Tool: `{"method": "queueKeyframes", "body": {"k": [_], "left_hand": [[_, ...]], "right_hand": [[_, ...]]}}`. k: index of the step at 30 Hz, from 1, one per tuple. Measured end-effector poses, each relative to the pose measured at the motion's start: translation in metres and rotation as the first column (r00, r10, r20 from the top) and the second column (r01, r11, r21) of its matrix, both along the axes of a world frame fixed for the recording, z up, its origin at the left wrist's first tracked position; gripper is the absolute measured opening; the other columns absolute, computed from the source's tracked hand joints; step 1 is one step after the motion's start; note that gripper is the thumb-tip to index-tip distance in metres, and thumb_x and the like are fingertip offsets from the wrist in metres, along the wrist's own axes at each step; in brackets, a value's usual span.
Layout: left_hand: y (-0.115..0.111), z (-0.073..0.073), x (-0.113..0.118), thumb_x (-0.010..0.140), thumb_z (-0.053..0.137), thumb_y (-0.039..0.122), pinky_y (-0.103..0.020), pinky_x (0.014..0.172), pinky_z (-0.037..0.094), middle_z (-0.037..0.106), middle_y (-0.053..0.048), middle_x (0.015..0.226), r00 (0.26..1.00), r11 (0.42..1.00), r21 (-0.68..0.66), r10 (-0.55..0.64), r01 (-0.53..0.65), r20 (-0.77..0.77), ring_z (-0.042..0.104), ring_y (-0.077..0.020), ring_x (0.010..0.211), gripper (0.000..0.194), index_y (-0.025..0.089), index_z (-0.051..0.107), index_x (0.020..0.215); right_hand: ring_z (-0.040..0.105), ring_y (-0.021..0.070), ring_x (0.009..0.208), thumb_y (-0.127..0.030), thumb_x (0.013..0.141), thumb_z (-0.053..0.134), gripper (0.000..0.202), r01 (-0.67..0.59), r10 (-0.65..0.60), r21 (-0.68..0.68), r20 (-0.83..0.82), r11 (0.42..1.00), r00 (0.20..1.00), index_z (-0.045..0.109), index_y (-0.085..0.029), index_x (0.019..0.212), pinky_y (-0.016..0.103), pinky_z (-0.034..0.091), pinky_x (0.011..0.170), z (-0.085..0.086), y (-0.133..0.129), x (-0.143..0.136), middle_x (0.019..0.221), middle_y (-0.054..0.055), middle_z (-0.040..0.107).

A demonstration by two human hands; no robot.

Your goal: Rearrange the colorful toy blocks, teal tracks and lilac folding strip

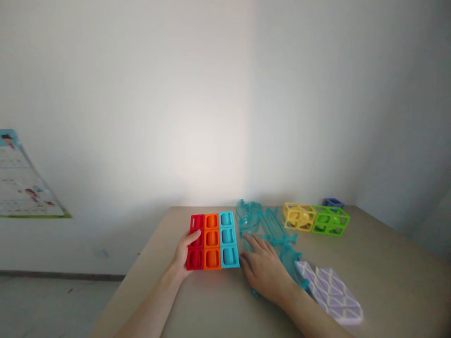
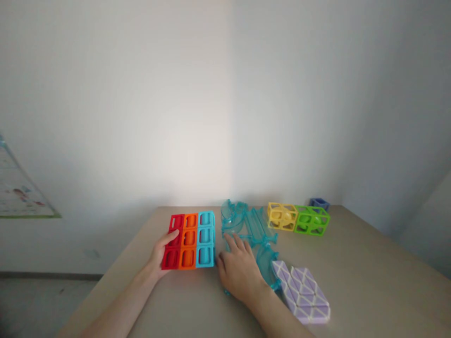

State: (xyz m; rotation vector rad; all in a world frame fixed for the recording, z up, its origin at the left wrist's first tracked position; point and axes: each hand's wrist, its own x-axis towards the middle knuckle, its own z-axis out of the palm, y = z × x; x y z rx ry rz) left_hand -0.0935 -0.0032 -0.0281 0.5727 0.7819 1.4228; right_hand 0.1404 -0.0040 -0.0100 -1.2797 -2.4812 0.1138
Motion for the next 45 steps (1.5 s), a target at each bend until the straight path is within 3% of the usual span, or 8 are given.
{"method": "queueKeyframes", "body": {"k": [7,11,16,20,23,30,40,45], "left_hand": [[-0.008,0.002,0.002,0.067,0.074,0.024,-0.039,0.077,0.056,0.075,-0.009,0.095,0.979,0.977,0.172,0.153,-0.129,-0.137,0.071,-0.0282,0.087,0.052,0.016,0.060,0.117],[-0.013,0.005,0.006,0.068,0.073,0.022,-0.039,0.077,0.056,0.075,-0.008,0.095,0.978,0.968,0.226,0.146,-0.110,-0.149,0.070,-0.0282,0.089,0.052,0.017,0.059,0.118],[-0.020,0.010,0.014,0.066,0.073,0.024,-0.043,0.076,0.056,0.074,-0.012,0.096,0.988,0.981,0.191,-0.005,0.035,-0.154,0.070,-0.0316,0.089,0.043,0.014,0.064,0.107],[-0.025,0.012,0.022,0.063,0.075,0.022,-0.045,0.079,0.055,0.074,-0.014,0.099,0.979,0.974,0.183,-0.103,0.135,-0.176,0.069,-0.0343,0.093,0.045,0.012,0.066,0.106],[-0.025,0.011,0.024,0.066,0.074,0.022,-0.044,0.080,0.055,0.074,-0.013,0.098,0.977,0.981,0.146,-0.103,0.131,-0.186,0.069,-0.0329,0.091,0.044,0.013,0.066,0.108],[-0.024,0.012,0.025,0.067,0.074,0.025,-0.047,0.077,0.055,0.073,-0.016,0.098,0.961,0.975,0.076,-0.192,0.210,-0.199,0.070,-0.0342,0.086,0.041,0.010,0.068,0.105],[-0.023,0.011,0.026,0.067,0.073,0.026,-0.042,0.070,0.055,0.074,-0.016,0.089,0.963,0.981,0.034,-0.181,0.191,-0.201,0.071,-0.0307,0.075,0.037,0.010,0.068,0.099],[-0.015,0.010,0.022,0.070,0.072,0.027,-0.039,0.068,0.056,0.075,-0.015,0.089,0.972,0.997,-0.011,-0.074,0.074,-0.223,0.071,-0.0279,0.075,0.036,0.010,0.066,0.101]], "right_hand": [[0.034,0.0384,0.136,-0.012,0.075,0.053,0.030,0.075,-0.075,0.000,0.074,0.997,0.994,0.070,-0.014,0.101,0.055,0.032,0.105,-0.008,0.011,0.016,0.146,0.017,0.041],[0.051,0.0351,0.123,-0.007,0.078,0.047,0.037,0.150,-0.141,0.033,-0.196,0.988,0.971,0.067,-0.015,0.109,0.054,0.037,0.102,-0.007,0.018,0.020,0.129,0.019,0.058],[0.062,0.0267,0.106,-0.034,0.093,0.047,0.042,-0.066,-0.124,-0.209,-0.776,0.976,0.619,0.050,-0.018,0.131,0.043,0.047,0.094,0.009,0.004,0.008,0.115,0.011,0.067],[0.065,0.0260,0.096,-0.043,0.086,0.061,0.053,-0.333,-0.305,-0.422,-0.885,0.843,0.351,0.048,-0.016,0.130,0.039,0.053,0.084,0.013,-0.010,-0.006,0.103,0.008,0.069],[0.066,0.0249,0.091,-0.044,0.083,0.065,0.047,-0.369,-0.352,-0.429,-0.899,0.824,0.259,0.052,-0.017,0.119,0.037,0.054,0.079,0.009,-0.010,-0.011,0.097,0.007,0.069],[0.064,0.0219,0.089,-0.036,0.079,0.069,0.040,-0.105,-0.178,-0.239,-0.897,0.965,0.404,0.050,-0.020,0.111,0.036,0.050,0.083,-0.007,0.002,-0.006,0.096,0.005,0.067],[0.062,0.0204,0.095,-0.031,0.083,0.067,0.038,-0.083,-0.146,-0.179,-0.942,0.980,0.303,0.042,-0.025,0.112,0.036,0.049,0.087,-0.013,-0.006,-0.013,0.104,0.005,0.060],[0.058,0.0178,0.083,-0.035,0.085,0.064,0.029,-0.029,-0.166,-0.187,-0.924,0.982,0.344,0.046,-0.024,0.105,0.030,0.047,0.077,-0.011,-0.015,-0.016,0.090,0.001,0.059]]}}
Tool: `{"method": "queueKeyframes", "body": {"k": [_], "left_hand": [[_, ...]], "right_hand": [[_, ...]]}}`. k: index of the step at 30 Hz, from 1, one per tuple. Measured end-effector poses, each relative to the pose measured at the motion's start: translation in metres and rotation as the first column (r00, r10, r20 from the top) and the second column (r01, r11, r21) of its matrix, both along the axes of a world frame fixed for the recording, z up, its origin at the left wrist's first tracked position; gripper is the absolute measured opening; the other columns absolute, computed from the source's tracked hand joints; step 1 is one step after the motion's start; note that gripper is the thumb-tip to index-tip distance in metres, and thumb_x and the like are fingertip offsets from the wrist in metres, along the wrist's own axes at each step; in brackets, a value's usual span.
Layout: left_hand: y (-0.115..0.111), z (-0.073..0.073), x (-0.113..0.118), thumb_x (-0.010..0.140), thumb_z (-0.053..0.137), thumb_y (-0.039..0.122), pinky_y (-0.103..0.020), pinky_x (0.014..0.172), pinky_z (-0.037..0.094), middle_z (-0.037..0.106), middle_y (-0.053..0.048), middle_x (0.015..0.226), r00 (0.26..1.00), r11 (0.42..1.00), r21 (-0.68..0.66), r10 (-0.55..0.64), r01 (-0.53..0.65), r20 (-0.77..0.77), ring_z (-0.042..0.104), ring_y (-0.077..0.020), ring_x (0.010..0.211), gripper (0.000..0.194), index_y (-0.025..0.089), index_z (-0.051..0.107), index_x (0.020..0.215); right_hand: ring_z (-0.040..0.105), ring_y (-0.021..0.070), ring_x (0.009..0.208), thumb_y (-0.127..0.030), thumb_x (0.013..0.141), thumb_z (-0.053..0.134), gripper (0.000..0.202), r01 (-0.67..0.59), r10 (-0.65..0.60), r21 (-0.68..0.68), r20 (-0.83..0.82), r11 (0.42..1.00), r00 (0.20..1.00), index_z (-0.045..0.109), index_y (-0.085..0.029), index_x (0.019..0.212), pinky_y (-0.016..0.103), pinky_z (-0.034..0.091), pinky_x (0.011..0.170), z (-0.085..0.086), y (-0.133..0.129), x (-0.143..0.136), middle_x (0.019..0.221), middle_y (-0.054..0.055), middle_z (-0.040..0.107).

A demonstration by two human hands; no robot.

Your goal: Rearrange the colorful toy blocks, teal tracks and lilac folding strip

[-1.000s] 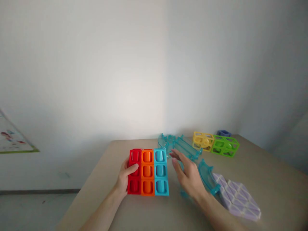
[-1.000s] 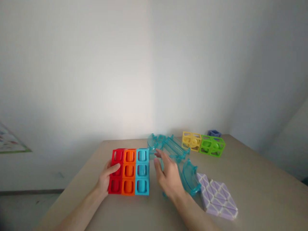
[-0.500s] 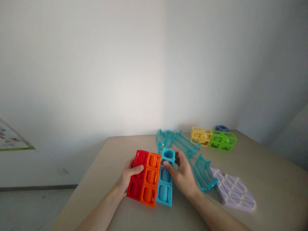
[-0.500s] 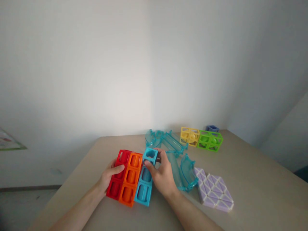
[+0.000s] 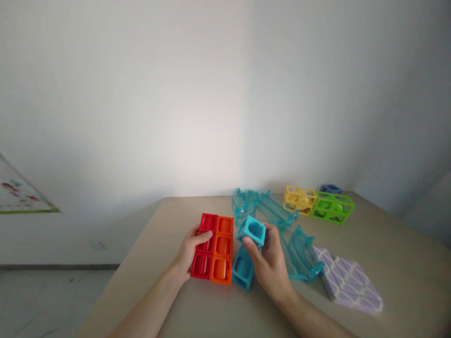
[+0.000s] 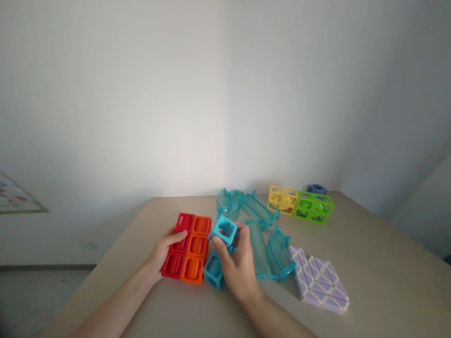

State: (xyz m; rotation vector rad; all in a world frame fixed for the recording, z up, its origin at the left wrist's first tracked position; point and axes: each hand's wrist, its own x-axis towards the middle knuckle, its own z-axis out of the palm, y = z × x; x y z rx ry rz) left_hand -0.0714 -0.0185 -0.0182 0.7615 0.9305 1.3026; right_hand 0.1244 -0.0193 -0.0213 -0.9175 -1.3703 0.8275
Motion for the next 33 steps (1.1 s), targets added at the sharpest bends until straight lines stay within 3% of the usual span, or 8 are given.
{"method": "queueKeyframes", "body": {"k": [6,10,14,18,24,28,30,33], "left_hand": [[0.006,-0.004,-0.007,0.071,0.073,0.032,-0.042,0.065,0.058,0.075,-0.014,0.088,0.996,0.986,-0.150,0.069,-0.077,-0.063,0.072,-0.0275,0.072,0.038,0.013,0.064,0.103],[0.006,-0.005,-0.014,0.069,0.074,0.029,-0.040,0.062,0.058,0.075,-0.011,0.086,0.963,0.971,-0.134,0.168,-0.199,-0.210,0.072,-0.0265,0.069,0.041,0.017,0.061,0.106],[0.007,-0.001,-0.022,0.067,0.072,0.020,-0.035,0.060,0.056,0.075,-0.007,0.086,0.915,0.965,-0.055,0.225,-0.257,-0.334,0.071,-0.0245,0.069,0.047,0.020,0.060,0.112],[0.007,0.001,-0.027,0.066,0.068,0.016,-0.032,0.065,0.053,0.074,-0.006,0.089,0.890,0.974,0.045,0.221,-0.222,-0.398,0.070,-0.0235,0.074,0.042,0.020,0.065,0.107],[0.008,-0.005,-0.021,0.063,0.064,0.011,-0.031,0.070,0.048,0.073,-0.005,0.086,0.706,0.953,0.189,0.302,-0.236,-0.641,0.065,-0.0226,0.078,0.033,0.022,0.071,0.093],[0.005,-0.003,-0.017,0.067,0.066,0.018,-0.030,0.071,0.044,0.069,-0.007,0.091,0.600,0.924,0.295,0.382,-0.242,-0.704,0.060,-0.0214,0.079,0.021,0.021,0.073,0.087],[-0.001,0.003,-0.015,0.074,0.064,0.024,-0.030,0.075,0.043,0.067,-0.008,0.102,0.603,0.896,0.413,0.421,-0.162,-0.678,0.058,-0.0217,0.087,0.025,0.021,0.071,0.097],[-0.012,0.010,-0.009,0.078,0.065,0.031,-0.032,0.086,0.043,0.062,-0.011,0.117,0.712,0.819,0.563,0.330,0.112,-0.621,0.056,-0.0249,0.104,0.041,0.020,0.063,0.118]], "right_hand": [[0.053,0.0149,0.068,-0.041,0.089,0.056,0.027,-0.104,0.110,-0.084,0.070,0.991,0.991,0.047,-0.023,0.107,0.026,0.045,0.065,0.004,-0.007,0.002,0.077,-0.002,0.056],[0.054,0.0141,0.065,-0.042,0.090,0.055,0.025,-0.177,0.184,-0.101,0.071,0.979,0.980,0.046,-0.023,0.105,0.024,0.044,0.060,0.005,-0.009,0.003,0.076,-0.003,0.056],[0.054,0.0141,0.064,-0.043,0.091,0.052,0.024,-0.047,0.049,-0.097,0.020,0.994,0.999,0.045,-0.024,0.104,0.024,0.044,0.061,0.005,-0.011,0.001,0.075,-0.004,0.056],[0.055,0.0164,0.062,-0.045,0.087,0.056,0.028,0.093,-0.067,-0.170,0.151,0.981,0.986,0.046,-0.023,0.102,0.026,0.043,0.057,0.004,-0.007,-0.003,0.073,-0.003,0.058],[0.062,0.0204,0.080,-0.043,0.090,0.052,0.031,-0.005,0.031,-0.101,0.264,0.995,0.964,0.042,-0.023,0.112,0.031,0.047,0.074,0.003,-0.006,-0.006,0.091,0.002,0.063],[0.064,0.0222,0.089,-0.041,0.092,0.052,0.031,-0.073,0.098,-0.086,0.336,0.994,0.937,0.041,-0.024,0.115,0.032,0.048,0.078,0.007,-0.009,-0.003,0.098,0.005,0.065],[0.064,0.0238,0.093,-0.042,0.091,0.054,0.034,-0.083,0.095,-0.048,0.401,0.995,0.911,0.040,-0.024,0.116,0.035,0.048,0.080,0.010,-0.009,-0.003,0.101,0.007,0.065],[0.062,0.0281,0.100,-0.044,0.087,0.059,0.038,-0.081,0.013,0.103,0.533,0.991,0.846,0.044,-0.021,0.113,0.042,0.047,0.088,0.015,-0.004,-0.008,0.105,0.011,0.065]]}}
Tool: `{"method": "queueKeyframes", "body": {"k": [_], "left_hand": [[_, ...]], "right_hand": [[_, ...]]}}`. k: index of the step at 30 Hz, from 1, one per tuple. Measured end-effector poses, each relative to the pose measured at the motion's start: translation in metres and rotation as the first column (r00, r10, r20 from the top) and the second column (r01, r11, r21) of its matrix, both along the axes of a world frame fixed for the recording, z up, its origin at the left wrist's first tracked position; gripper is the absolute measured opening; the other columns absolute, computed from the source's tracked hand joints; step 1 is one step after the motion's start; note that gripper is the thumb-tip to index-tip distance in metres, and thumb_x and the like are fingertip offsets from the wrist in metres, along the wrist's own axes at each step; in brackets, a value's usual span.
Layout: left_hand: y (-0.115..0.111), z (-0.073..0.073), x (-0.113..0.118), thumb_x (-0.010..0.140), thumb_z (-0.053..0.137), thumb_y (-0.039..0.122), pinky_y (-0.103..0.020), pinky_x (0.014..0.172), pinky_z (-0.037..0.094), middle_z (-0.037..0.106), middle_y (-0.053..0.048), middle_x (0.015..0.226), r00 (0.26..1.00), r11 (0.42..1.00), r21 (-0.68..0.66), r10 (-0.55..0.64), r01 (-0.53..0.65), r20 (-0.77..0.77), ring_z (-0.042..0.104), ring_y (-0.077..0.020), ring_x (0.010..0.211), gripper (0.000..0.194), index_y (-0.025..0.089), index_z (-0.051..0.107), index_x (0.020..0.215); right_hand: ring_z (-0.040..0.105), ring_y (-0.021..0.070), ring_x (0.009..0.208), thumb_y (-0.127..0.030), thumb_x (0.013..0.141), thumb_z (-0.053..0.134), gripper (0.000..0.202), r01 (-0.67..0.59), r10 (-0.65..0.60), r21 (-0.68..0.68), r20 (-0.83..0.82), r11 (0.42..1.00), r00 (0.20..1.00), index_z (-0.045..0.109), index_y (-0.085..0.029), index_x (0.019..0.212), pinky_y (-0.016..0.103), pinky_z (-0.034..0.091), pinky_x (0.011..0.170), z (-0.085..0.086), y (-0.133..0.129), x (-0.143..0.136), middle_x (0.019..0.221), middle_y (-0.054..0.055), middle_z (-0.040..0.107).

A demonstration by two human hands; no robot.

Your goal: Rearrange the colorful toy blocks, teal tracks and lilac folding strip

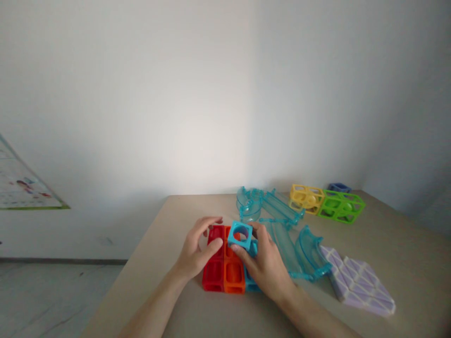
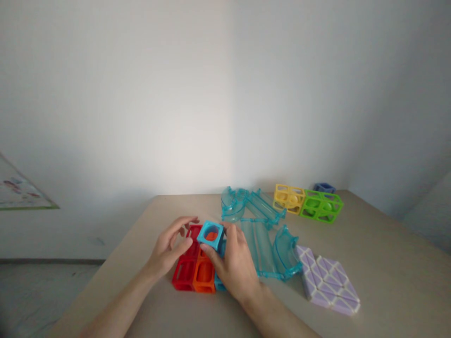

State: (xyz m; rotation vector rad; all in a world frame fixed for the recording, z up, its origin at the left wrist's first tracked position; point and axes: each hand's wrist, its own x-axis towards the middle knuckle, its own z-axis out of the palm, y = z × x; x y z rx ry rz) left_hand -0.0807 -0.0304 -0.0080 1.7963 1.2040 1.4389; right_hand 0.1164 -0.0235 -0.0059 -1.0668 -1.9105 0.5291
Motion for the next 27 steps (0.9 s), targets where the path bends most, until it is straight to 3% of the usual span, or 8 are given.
{"method": "queueKeyframes", "body": {"k": [2,5,9,12,17,22,24,27], "left_hand": [[-0.006,0.001,0.005,0.076,0.069,0.032,-0.035,0.093,0.042,0.060,-0.012,0.122,0.989,0.990,0.009,-0.143,0.143,0.029,0.055,-0.0267,0.110,0.053,0.020,0.056,0.126],[-0.008,-0.001,0.005,0.076,0.071,0.031,-0.034,0.092,0.044,0.062,-0.010,0.118,0.980,0.981,-0.068,-0.178,0.184,0.088,0.058,-0.0249,0.106,0.053,0.020,0.054,0.125],[0.004,0.001,-0.020,0.076,0.070,0.034,-0.031,0.087,0.045,0.063,-0.006,0.105,0.985,0.995,-0.093,-0.028,0.045,0.170,0.060,-0.0214,0.097,0.044,0.019,0.054,0.115],[0.015,0.005,-0.046,0.079,0.065,0.032,-0.028,0.077,0.045,0.061,-0.002,0.096,0.993,0.976,-0.202,0.094,-0.078,0.068,0.059,-0.0178,0.087,0.039,0.020,0.051,0.113],[0.012,0.006,-0.064,0.069,0.063,0.014,-0.025,0.069,0.042,0.055,0.004,0.077,0.966,0.907,-0.419,-0.136,0.032,-0.222,0.054,-0.0140,0.074,0.021,0.019,0.053,0.087],[0.004,0.008,-0.066,0.070,0.067,0.018,-0.029,0.083,0.044,0.061,-0.002,0.101,0.942,0.864,-0.461,-0.299,0.201,-0.150,0.057,-0.0175,0.092,0.038,0.019,0.055,0.106],[0.006,0.008,-0.065,0.078,0.064,0.030,-0.032,0.085,0.045,0.062,-0.006,0.108,0.958,0.864,-0.465,-0.269,0.192,-0.104,0.058,-0.0199,0.097,0.040,0.019,0.054,0.115],[0.010,0.006,-0.056,0.087,0.053,0.042,-0.033,0.080,0.046,0.063,-0.009,0.106,0.976,0.917,-0.399,-0.107,0.022,-0.191,0.060,-0.0207,0.092,0.041,0.019,0.056,0.120]], "right_hand": [[0.061,0.0291,0.102,-0.041,0.087,0.059,0.035,-0.043,0.034,0.103,0.088,0.994,0.996,0.046,-0.020,0.111,0.049,0.041,0.096,0.004,0.002,-0.006,0.104,0.012,0.065],[0.060,0.0281,0.104,-0.035,0.088,0.059,0.034,-0.138,0.112,0.137,0.181,0.981,0.977,0.046,-0.020,0.115,0.057,0.030,0.105,0.008,0.002,-0.014,0.107,0.010,0.066],[0.049,0.0318,0.120,-0.035,0.078,0.069,0.060,-0.134,0.103,0.130,0.219,0.982,0.970,0.043,-0.019,0.129,0.056,0.032,0.107,0.003,-0.001,-0.010,0.127,0.013,0.056],[0.046,0.0284,0.124,-0.024,0.084,0.059,0.045,-0.107,0.081,0.131,0.190,0.986,0.979,0.047,-0.018,0.126,0.048,0.038,0.105,-0.004,-0.001,-0.002,0.131,0.013,0.053],[0.051,0.0237,0.118,-0.014,0.085,0.050,0.035,-0.117,0.105,0.091,0.131,0.989,0.986,0.053,-0.018,0.119,0.041,0.042,0.103,-0.008,0.001,0.003,0.124,0.011,0.056],[0.053,0.0221,0.115,-0.009,0.083,0.047,0.036,-0.139,0.134,0.047,0.093,0.989,0.987,0.053,-0.018,0.117,0.039,0.043,0.102,-0.004,0.001,0.000,0.121,0.010,0.057],[0.054,0.0214,0.113,-0.009,0.082,0.047,0.037,-0.160,0.157,0.026,0.102,0.987,0.982,0.053,-0.018,0.118,0.038,0.044,0.100,-0.002,0.000,0.000,0.119,0.010,0.058],[0.054,0.0220,0.113,-0.009,0.081,0.050,0.039,-0.198,0.194,0.017,0.144,0.980,0.970,0.054,-0.019,0.118,0.039,0.042,0.101,-0.001,-0.003,0.001,0.120,0.009,0.059]]}}
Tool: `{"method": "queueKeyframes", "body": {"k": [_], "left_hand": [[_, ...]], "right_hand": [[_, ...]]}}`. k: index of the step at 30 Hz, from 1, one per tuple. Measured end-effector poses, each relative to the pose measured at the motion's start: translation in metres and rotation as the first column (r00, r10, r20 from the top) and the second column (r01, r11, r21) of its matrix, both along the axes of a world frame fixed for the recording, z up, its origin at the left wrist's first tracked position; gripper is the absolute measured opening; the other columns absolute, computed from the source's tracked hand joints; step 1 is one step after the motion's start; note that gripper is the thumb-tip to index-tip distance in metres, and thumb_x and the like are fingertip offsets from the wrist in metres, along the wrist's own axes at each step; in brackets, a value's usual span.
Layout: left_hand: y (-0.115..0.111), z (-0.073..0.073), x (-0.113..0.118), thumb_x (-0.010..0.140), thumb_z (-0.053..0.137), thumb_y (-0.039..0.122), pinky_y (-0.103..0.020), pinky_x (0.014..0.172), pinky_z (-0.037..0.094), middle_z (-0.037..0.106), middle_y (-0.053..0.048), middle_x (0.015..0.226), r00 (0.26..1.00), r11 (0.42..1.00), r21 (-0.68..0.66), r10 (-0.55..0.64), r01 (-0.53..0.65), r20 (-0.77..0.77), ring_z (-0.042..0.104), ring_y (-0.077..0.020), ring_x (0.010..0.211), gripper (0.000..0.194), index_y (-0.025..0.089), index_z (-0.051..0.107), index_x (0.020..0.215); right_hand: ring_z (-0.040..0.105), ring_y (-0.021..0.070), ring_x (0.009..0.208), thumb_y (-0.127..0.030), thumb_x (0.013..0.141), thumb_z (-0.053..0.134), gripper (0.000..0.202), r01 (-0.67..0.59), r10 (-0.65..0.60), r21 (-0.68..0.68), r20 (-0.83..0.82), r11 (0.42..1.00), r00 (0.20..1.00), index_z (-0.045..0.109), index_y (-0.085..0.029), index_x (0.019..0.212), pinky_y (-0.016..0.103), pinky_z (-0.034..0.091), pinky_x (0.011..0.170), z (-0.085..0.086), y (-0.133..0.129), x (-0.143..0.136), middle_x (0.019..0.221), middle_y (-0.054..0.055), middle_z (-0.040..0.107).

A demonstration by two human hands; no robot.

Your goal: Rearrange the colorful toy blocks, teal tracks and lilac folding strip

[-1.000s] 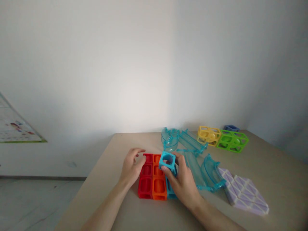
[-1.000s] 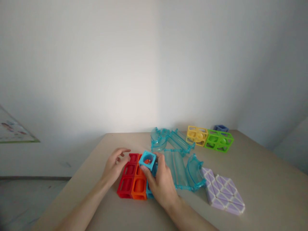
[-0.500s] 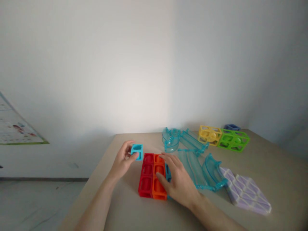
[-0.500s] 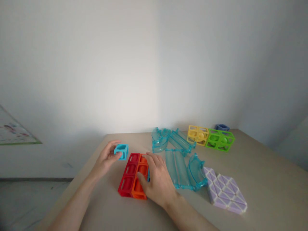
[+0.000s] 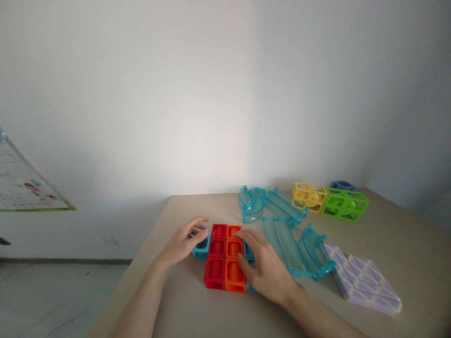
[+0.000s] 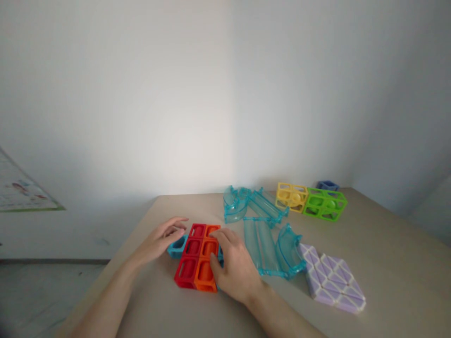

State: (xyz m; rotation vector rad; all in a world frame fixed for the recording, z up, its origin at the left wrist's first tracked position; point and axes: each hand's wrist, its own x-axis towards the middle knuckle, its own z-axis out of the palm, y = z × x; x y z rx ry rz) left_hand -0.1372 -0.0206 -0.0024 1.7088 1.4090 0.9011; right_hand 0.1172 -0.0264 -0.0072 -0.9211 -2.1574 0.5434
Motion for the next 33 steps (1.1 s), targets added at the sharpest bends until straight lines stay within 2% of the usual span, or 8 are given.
{"method": "queueKeyframes", "body": {"k": [2,6,11,16,28,30,32,33], "left_hand": [[0.002,-0.001,0.008,0.088,0.053,0.042,-0.034,0.083,0.046,0.063,-0.009,0.107,0.996,0.996,0.090,0.006,0.002,-0.094,0.060,-0.0205,0.092,0.037,0.020,0.062,0.115],[0.001,-0.002,0.020,0.088,0.054,0.030,-0.034,0.092,0.042,0.063,-0.007,0.104,0.975,0.970,0.207,-0.084,0.127,-0.206,0.058,-0.0197,0.099,0.022,0.020,0.065,0.104],[-0.002,0.000,0.025,0.084,0.057,0.025,-0.031,0.078,0.044,0.060,-0.003,0.089,0.939,0.957,0.279,0.028,0.073,-0.342,0.056,-0.0181,0.083,0.007,0.019,0.058,0.088],[-0.002,0.004,0.031,0.085,0.055,0.026,-0.030,0.073,0.043,0.057,-0.002,0.083,0.883,0.946,0.305,0.046,0.112,-0.467,0.054,-0.0181,0.078,0.008,0.020,0.054,0.080],[0.001,-0.002,0.032,0.080,0.064,0.025,-0.031,0.082,0.046,0.057,-0.006,0.092,0.948,0.897,0.437,0.086,0.060,-0.306,0.057,-0.0193,0.091,0.023,0.020,0.050,0.061],[-0.001,-0.002,0.033,0.079,0.063,0.022,-0.032,0.084,0.047,0.056,-0.006,0.094,0.948,0.885,0.461,0.099,0.056,-0.304,0.056,-0.0195,0.093,0.017,0.020,0.053,0.065],[-0.002,-0.002,0.035,0.078,0.063,0.018,-0.033,0.087,0.046,0.056,-0.005,0.097,0.947,0.871,0.488,0.113,0.051,-0.299,0.056,-0.0191,0.095,0.006,0.021,0.058,0.079],[-0.003,-0.002,0.035,0.078,0.063,0.016,-0.033,0.087,0.046,0.056,-0.004,0.098,0.950,0.861,0.507,0.128,0.037,-0.286,0.056,-0.0188,0.095,0.013,0.022,0.058,0.089]], "right_hand": [[0.052,0.0233,0.115,-0.011,0.079,0.053,0.040,-0.029,0.029,-0.001,0.035,1.000,0.999,0.055,-0.020,0.118,0.042,0.040,0.102,0.000,-0.002,0.001,0.122,0.008,0.059],[0.050,0.0255,0.116,-0.014,0.079,0.056,0.042,-0.063,0.065,-0.019,0.087,0.998,0.994,0.054,-0.020,0.121,0.045,0.039,0.102,0.001,-0.004,0.001,0.124,0.008,0.058],[0.050,0.0258,0.116,-0.014,0.079,0.056,0.042,-0.069,0.071,-0.024,0.108,0.997,0.992,0.055,-0.020,0.120,0.045,0.038,0.101,0.003,-0.005,-0.001,0.124,0.009,0.057],[0.050,0.0255,0.116,-0.014,0.080,0.056,0.041,-0.073,0.075,-0.025,0.120,0.997,0.990,0.056,-0.020,0.120,0.044,0.039,0.101,0.004,-0.005,-0.002,0.125,0.009,0.056],[0.050,0.0268,0.116,-0.014,0.081,0.056,0.039,-0.078,0.082,-0.041,0.115,0.996,0.990,0.057,-0.022,0.118,0.045,0.040,0.101,0.005,-0.006,-0.002,0.125,0.009,0.055],[0.051,0.0268,0.115,-0.014,0.081,0.056,0.039,-0.076,0.080,-0.040,0.109,0.996,0.991,0.057,-0.021,0.118,0.045,0.040,0.100,0.006,-0.006,-0.002,0.124,0.009,0.056],[0.051,0.0265,0.115,-0.014,0.080,0.057,0.037,-0.079,0.083,-0.041,0.103,0.996,0.991,0.058,-0.021,0.117,0.044,0.040,0.100,0.006,-0.006,-0.003,0.123,0.008,0.057],[0.051,0.0263,0.115,-0.014,0.080,0.057,0.037,-0.080,0.084,-0.043,0.100,0.996,0.991,0.058,-0.022,0.116,0.044,0.040,0.100,0.007,-0.006,-0.003,0.122,0.008,0.057]]}}
